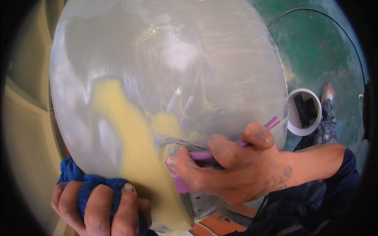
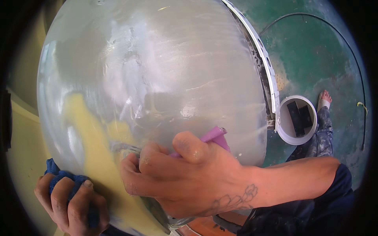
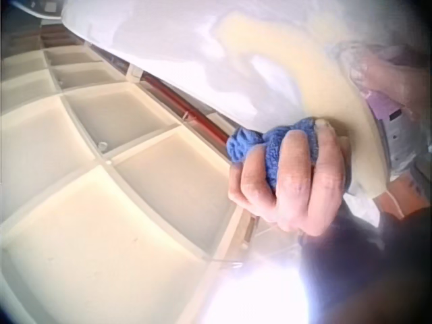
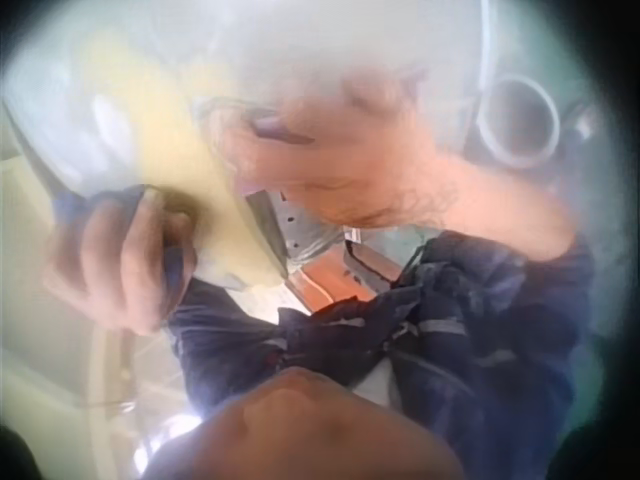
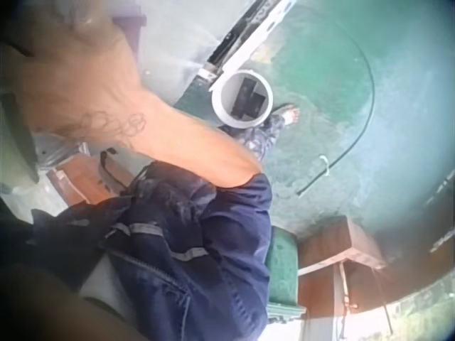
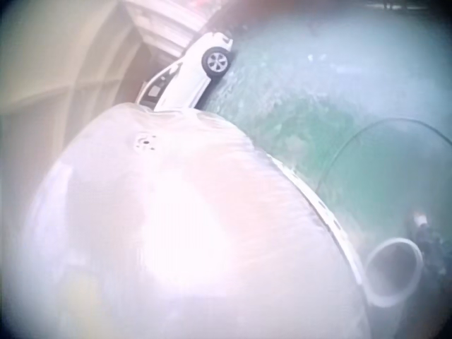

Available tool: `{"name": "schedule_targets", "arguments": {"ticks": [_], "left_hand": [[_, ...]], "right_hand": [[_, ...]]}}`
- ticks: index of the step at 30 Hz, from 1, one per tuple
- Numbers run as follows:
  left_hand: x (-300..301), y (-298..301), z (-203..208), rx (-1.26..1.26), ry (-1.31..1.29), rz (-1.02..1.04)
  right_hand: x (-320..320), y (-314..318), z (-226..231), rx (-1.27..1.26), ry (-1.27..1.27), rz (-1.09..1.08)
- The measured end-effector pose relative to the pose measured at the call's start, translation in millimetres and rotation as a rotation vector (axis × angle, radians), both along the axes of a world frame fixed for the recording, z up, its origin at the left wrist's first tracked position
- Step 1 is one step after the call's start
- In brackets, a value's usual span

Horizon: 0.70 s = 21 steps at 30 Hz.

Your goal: The person sands a detached car trunk lid with a sanding block and sandpaper, smoothing the surface of a yellow filler patch. They wipe the surface with a blue cloth and continue sanding different areas of the lid.

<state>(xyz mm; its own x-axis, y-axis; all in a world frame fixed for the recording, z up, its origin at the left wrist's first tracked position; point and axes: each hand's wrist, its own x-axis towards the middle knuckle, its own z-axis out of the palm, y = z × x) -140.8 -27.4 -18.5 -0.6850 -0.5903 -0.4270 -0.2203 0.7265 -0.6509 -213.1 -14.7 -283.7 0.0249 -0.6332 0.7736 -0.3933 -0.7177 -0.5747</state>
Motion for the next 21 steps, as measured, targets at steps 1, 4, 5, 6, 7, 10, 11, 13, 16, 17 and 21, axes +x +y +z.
{"name": "schedule_targets", "arguments": {"ticks": [1,4,5,6,7,10,11,13,16,17,21], "left_hand": [[0,-2,1,0.0,-0.004,-0.011],[-2,-6,-1,-0.016,-0.024,-0.035],[-4,-6,0,-0.01,-0.021,-0.014],[-5,-7,0,-0.004,-0.019,0.002],[-7,-8,-1,0.002,-0.017,0.018],[-9,-4,-4,-0.098,-0.063,0.04],[-9,-5,-4,-0.109,-0.057,0.046],[-13,-4,-4,-0.137,-0.041,0.053],[-8,-3,-3,-0.123,0.0,0.022],[-6,-2,-2,-0.124,-0.003,0.003],[6,-12,3,-0.081,0.061,-0.15]], "right_hand": [[0,-2,3,-0.003,-0.001,0.004],[-2,-11,6,0.01,0.036,-0.079],[-2,-8,9,0.036,0.011,-0.065],[-2,-7,9,0.042,0.001,-0.048],[-3,-5,10,0.048,-0.01,-0.03],[-4,-7,10,0.032,-0.007,0.009],[-4,-9,12,0.046,-0.011,-0.01],[-8,-10,16,0.071,-0.045,-0.006],[-10,-9,18,0.067,-0.049,0.011],[-11,-10,18,0.036,0.004,-0.024],[-28,-6,33,0.178,0.002,0.109]]}}
